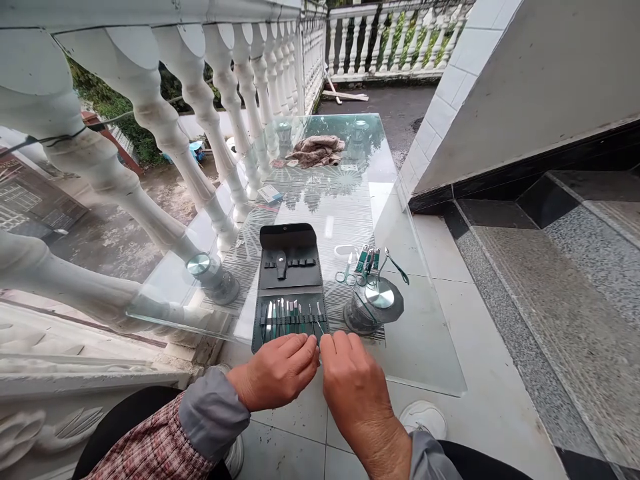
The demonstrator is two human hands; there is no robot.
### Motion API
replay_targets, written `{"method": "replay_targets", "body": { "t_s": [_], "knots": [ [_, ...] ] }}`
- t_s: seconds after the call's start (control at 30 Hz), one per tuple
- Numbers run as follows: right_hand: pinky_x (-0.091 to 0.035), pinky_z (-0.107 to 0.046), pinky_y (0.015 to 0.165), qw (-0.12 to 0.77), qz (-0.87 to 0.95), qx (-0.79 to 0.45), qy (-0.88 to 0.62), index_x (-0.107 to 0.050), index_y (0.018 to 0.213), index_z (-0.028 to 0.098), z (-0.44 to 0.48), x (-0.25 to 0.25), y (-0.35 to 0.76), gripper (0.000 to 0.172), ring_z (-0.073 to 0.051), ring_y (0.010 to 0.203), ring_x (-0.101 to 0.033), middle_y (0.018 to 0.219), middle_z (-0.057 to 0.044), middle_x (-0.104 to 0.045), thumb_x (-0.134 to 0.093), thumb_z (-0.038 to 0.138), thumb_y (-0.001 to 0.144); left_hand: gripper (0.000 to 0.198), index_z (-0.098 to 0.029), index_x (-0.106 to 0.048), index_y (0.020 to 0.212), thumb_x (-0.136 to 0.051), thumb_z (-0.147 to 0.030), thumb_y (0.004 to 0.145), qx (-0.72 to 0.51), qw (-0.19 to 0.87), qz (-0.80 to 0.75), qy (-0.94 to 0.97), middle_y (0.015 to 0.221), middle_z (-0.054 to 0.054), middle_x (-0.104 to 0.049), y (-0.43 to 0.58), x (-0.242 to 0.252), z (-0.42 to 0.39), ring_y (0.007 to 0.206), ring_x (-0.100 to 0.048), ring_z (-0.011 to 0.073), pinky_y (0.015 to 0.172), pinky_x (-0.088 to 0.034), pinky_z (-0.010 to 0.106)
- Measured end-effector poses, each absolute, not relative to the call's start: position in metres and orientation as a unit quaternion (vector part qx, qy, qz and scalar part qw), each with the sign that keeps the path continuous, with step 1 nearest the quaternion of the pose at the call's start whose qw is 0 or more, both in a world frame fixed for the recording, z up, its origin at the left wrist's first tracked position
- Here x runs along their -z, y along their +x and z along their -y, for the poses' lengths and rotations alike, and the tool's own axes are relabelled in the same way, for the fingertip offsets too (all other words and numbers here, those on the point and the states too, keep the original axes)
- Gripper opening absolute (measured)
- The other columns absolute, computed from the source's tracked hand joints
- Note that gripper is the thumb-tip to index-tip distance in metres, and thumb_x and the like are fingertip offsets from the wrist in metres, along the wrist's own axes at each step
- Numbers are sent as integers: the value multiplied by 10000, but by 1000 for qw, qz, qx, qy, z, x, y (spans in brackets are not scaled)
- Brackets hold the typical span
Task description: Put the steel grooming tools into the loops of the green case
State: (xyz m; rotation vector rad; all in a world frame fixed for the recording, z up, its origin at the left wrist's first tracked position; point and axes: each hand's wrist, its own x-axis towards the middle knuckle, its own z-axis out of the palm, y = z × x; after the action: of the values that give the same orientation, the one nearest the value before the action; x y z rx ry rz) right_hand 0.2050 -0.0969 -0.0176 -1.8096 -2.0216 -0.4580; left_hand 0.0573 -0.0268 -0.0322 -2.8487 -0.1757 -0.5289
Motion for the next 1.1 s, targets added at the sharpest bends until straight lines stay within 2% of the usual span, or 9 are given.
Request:
{"method": "replay_targets", "body": {
  "t_s": [0.2, 0.33, 0.5, 0.67, 1.1],
  "knots": [
    [-358, -275, 623, 272, 694, 75, -663, -564, 903, 175, 93, 35, 203, 171, -165, 697, -508, 700, -36, -564, -400, 132, 885, 250, -106, -598, 924, -350, -90, 892, 197, 125, 64, -970, 933, 122, -635, 57, 34, 27, 785, -594, 157, 716, -526, 309],
    [-420, -271, 682, 305, 696, -38, -649, -546, 979, 194, 90, 31, 221, 134, -156, 765, -554, 809, -31, -607, -468, 201, 870, 231, -85, -613, 917, -385, -99, 878, 222, 145, 63, -962, 944, 126, -640, 57, 32, 27, 818, -599, 173, 716, -523, 299],
    [-423, -266, 630, 257, 703, -140, -648, -519, 835, 218, 93, 22, 238, 72, -146, 726, -529, 799, -3, -575, -550, 170, 790, 225, -96, -604, 904, -381, -114, 877, 209, 144, 58, -965, 971, 131, -638, 56, 31, 27, 835, -602, 181, 709, -526, 306],
    [-392, -263, 612, 242, 692, -126, -668, -465, 732, 213, 92, 23, 235, 109, -139, 689, -490, 732, 10, -534, -541, 164, 793, 213, -77, -588, 930, -386, -94, 866, 201, 145, 56, -967, 970, 147, -634, 56, 31, 27, 830, -609, 181, 721, -526, 315],
    [-369, -255, 598, 221, 697, -99, -675, -458, 757, 220, 92, 22, 228, 126, -141, 696, -489, 750, 10, -536, -580, 189, 766, 191, -81, -579, 915, -393, -104, 879, 221, 153, 61, -961, 923, 134, -651, 57, 33, 27, 829, -626, 178, 712, -535, 309]
  ]
}}
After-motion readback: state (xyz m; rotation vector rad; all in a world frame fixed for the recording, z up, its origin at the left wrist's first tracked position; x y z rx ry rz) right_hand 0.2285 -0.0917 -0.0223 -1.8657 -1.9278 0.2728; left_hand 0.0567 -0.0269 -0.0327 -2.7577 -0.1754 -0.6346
